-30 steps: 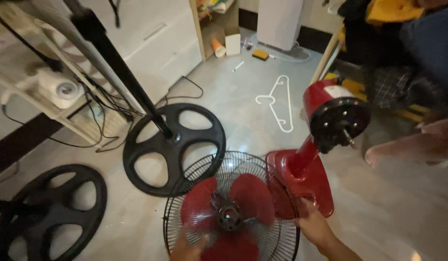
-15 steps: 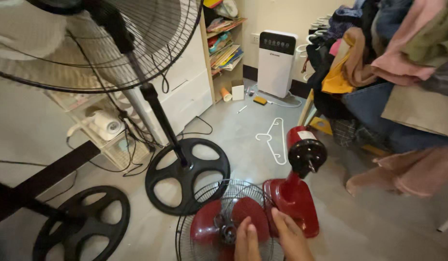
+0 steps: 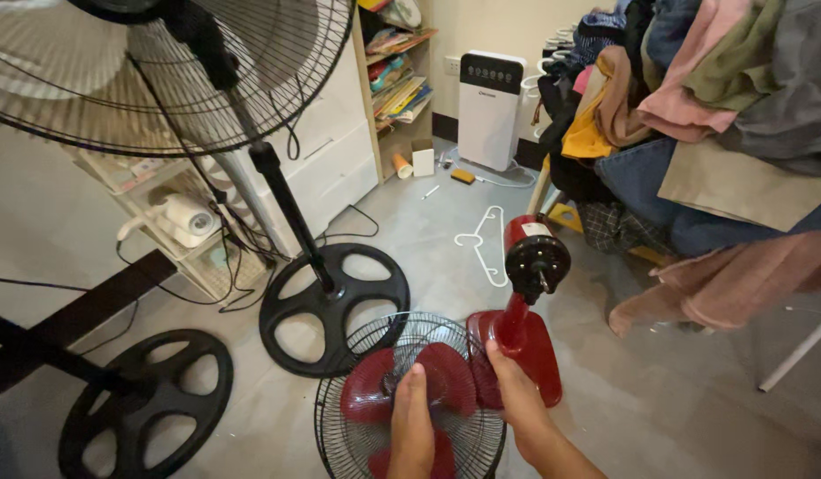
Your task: The person removes the front grille of a red electric fan, unscrews the central hub nut, and detaches the fan blades. They then reattach the blades, tighten the hub nut, and reinstall the front grille.
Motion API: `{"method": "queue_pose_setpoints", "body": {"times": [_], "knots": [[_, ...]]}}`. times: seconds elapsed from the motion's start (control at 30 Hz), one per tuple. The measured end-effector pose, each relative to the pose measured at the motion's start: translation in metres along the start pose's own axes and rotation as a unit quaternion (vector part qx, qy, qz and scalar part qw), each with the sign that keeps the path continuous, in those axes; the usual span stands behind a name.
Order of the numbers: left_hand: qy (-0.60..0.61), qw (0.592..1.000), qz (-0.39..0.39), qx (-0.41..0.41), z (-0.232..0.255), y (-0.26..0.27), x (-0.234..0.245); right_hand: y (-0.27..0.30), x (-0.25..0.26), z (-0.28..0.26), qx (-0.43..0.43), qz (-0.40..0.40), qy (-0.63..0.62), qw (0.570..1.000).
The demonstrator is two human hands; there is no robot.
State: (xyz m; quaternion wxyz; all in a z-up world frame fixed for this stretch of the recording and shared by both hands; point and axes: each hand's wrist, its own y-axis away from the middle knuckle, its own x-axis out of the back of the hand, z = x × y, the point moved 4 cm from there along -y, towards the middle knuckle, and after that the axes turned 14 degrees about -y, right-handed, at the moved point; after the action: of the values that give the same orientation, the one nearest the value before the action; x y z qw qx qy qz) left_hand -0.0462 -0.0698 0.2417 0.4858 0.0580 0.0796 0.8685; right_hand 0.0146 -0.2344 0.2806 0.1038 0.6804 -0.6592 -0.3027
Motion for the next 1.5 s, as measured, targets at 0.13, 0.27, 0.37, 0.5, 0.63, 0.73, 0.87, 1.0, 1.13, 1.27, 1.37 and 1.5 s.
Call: {"method": "queue_pose_setpoints", "body": {"times": [0.13, 0.27, 0.37, 0.5, 0.63, 0.73, 0.87, 1.0, 1.13, 1.27, 1.37, 1.5], "knots": [[-0.024, 0.999, 0.010, 0.020, -0.014, -0.013, 0.001, -0.012, 0.003, 0.003, -0.036, 0.029, 0.012, 0.999], [0.060, 0.998, 0.002, -0.013, -0.021, -0.025, 0.003, -0.030, 0.003, 0.009, -0.029, -0.021, 0.000, 0.999], [0.139, 0.990, -0.013, -0.014, -0.018, -0.028, 0.010, -0.036, -0.004, 0.007, 0.007, -0.069, -0.024, 0.997], [0.114, 0.993, -0.039, 0.004, -0.028, -0.027, 0.005, -0.054, -0.005, 0.010, 0.035, -0.101, -0.027, 0.994], [0.060, 0.996, -0.057, -0.016, -0.015, -0.022, 0.006, -0.048, -0.015, 0.011, 0.047, -0.123, -0.014, 0.991], [0.047, 0.997, -0.053, 0.015, -0.008, -0.015, 0.006, -0.038, -0.016, 0.013, 0.038, -0.102, -0.012, 0.994], [0.047, 0.997, -0.062, -0.030, 0.004, -0.011, 0.001, -0.033, -0.017, 0.007, 0.046, -0.108, -0.013, 0.993], [0.013, 0.995, -0.053, -0.085, 0.012, -0.013, -0.003, -0.033, -0.016, 0.002, 0.050, -0.110, -0.003, 0.993], [0.018, 0.996, -0.057, -0.070, 0.001, -0.021, -0.004, -0.045, -0.010, 0.013, 0.042, -0.098, -0.004, 0.994], [-0.090, 0.995, -0.025, -0.030, -0.044, -0.058, 0.008, -0.089, 0.012, 0.049, 0.062, -0.050, 0.030, 0.996], [-0.243, 0.969, 0.049, 0.010, -0.094, -0.108, 0.035, -0.142, 0.044, 0.087, 0.119, 0.007, 0.138, 0.983], [-0.324, 0.936, 0.074, 0.117, -0.171, -0.168, 0.114, -0.208, 0.085, 0.145, 0.143, 0.012, 0.236, 0.961]]}}
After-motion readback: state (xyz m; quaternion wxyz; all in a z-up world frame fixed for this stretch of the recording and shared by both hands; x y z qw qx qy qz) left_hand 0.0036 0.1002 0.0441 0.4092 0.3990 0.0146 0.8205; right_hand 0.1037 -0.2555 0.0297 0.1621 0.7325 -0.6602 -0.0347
